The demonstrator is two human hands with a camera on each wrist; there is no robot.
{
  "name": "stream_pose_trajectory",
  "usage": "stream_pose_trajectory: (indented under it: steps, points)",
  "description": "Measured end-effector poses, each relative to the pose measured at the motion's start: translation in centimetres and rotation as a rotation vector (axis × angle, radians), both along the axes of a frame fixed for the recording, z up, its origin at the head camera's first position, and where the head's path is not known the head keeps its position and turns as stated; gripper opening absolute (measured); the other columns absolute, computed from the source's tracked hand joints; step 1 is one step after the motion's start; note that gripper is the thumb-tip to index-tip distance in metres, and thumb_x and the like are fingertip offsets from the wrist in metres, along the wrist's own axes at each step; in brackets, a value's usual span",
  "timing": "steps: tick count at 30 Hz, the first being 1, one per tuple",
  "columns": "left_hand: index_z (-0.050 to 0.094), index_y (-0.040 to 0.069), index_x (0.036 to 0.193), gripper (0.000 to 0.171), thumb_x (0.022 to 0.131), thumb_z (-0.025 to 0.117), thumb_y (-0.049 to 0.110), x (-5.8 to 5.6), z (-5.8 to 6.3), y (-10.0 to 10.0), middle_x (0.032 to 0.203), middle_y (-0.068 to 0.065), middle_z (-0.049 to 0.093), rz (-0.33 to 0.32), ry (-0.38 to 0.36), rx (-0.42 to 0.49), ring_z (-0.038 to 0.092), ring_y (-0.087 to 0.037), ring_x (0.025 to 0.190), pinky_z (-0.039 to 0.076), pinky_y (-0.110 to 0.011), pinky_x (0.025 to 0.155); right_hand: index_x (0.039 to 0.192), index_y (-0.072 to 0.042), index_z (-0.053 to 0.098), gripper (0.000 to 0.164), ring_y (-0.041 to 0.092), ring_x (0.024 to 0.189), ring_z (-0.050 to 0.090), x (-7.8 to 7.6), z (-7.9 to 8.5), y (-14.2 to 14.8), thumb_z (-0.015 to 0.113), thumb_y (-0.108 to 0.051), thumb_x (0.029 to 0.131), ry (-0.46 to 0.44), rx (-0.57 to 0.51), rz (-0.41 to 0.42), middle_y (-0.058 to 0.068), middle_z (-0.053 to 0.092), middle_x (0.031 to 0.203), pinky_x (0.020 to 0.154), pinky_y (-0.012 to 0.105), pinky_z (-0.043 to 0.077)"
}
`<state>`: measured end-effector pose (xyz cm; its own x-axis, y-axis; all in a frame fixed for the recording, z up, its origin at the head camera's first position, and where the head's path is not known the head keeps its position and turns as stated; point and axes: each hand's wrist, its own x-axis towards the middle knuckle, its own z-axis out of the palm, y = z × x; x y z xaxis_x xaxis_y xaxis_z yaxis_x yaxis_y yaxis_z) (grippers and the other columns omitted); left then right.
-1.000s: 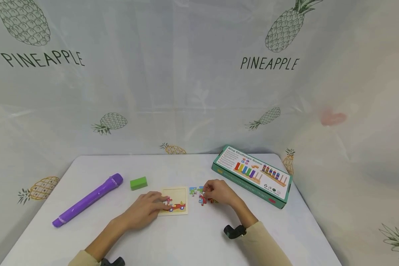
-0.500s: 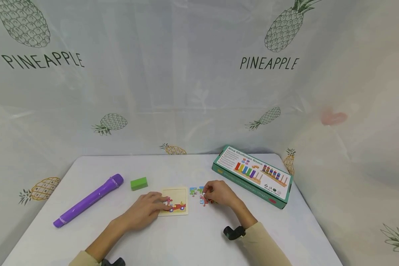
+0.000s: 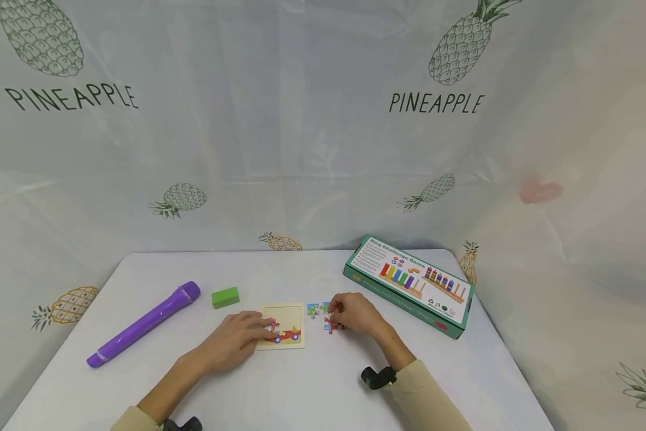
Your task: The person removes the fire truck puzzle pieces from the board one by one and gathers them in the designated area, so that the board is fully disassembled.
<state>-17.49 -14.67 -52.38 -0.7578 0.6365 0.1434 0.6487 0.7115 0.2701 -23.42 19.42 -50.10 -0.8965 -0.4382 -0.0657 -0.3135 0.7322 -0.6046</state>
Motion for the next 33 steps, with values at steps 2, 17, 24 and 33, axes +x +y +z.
stream_pose_trajectory:
  steps: [2,17,24,33]
  points:
    - [0.066,0.042,0.13,0.04,0.1,0.058,0.017,0.0,0.0,-0.1,0.145,0.008,0.056,-0.002,-0.002,-0.002,0.044,-0.025,0.138,0.035,-0.058,0.106,0.094,-0.015,0.071,0.004,0.009,0.067,0.053,0.0,0.0,-0.1,0.072,-0.013,0.091,0.01,0.0,-0.001,-0.007,0.06,0.077,0.058,0.024,0.043]
    - [0.063,0.047,0.133,0.049,0.097,0.059,0.014,0.2,0.1,-0.3,0.146,-0.004,0.051,0.015,0.002,-0.023,0.043,-0.027,0.138,0.037,-0.056,0.105,0.097,-0.014,0.071,0.005,0.009,0.066,0.053,0.4,0.1,-4.7,0.072,-0.015,0.092,-0.022,-0.088,0.067,-0.007,0.061,0.08,0.057,0.024,0.045]
    - [0.062,0.048,0.134,0.052,0.096,0.059,0.011,0.3,-0.2,-0.6,0.145,-0.005,0.05,0.003,0.028,-0.007,0.044,-0.025,0.137,0.038,-0.056,0.103,0.102,-0.014,0.074,0.012,0.006,0.069,0.053,0.8,-0.5,-8.4,0.073,-0.017,0.09,-0.015,-0.1,0.139,-0.009,0.061,0.079,0.063,0.023,0.043]
    - [0.063,0.045,0.134,0.056,0.095,0.057,0.005,0.4,-0.3,-1.1,0.148,-0.005,0.051,-0.004,0.03,0.012,0.045,-0.026,0.138,0.038,-0.056,0.103,0.118,-0.011,0.072,0.03,0.002,0.058,0.047,1.6,-0.6,-10.9,0.076,-0.02,0.09,0.007,-0.033,0.219,-0.01,0.057,0.071,0.056,0.02,0.038]
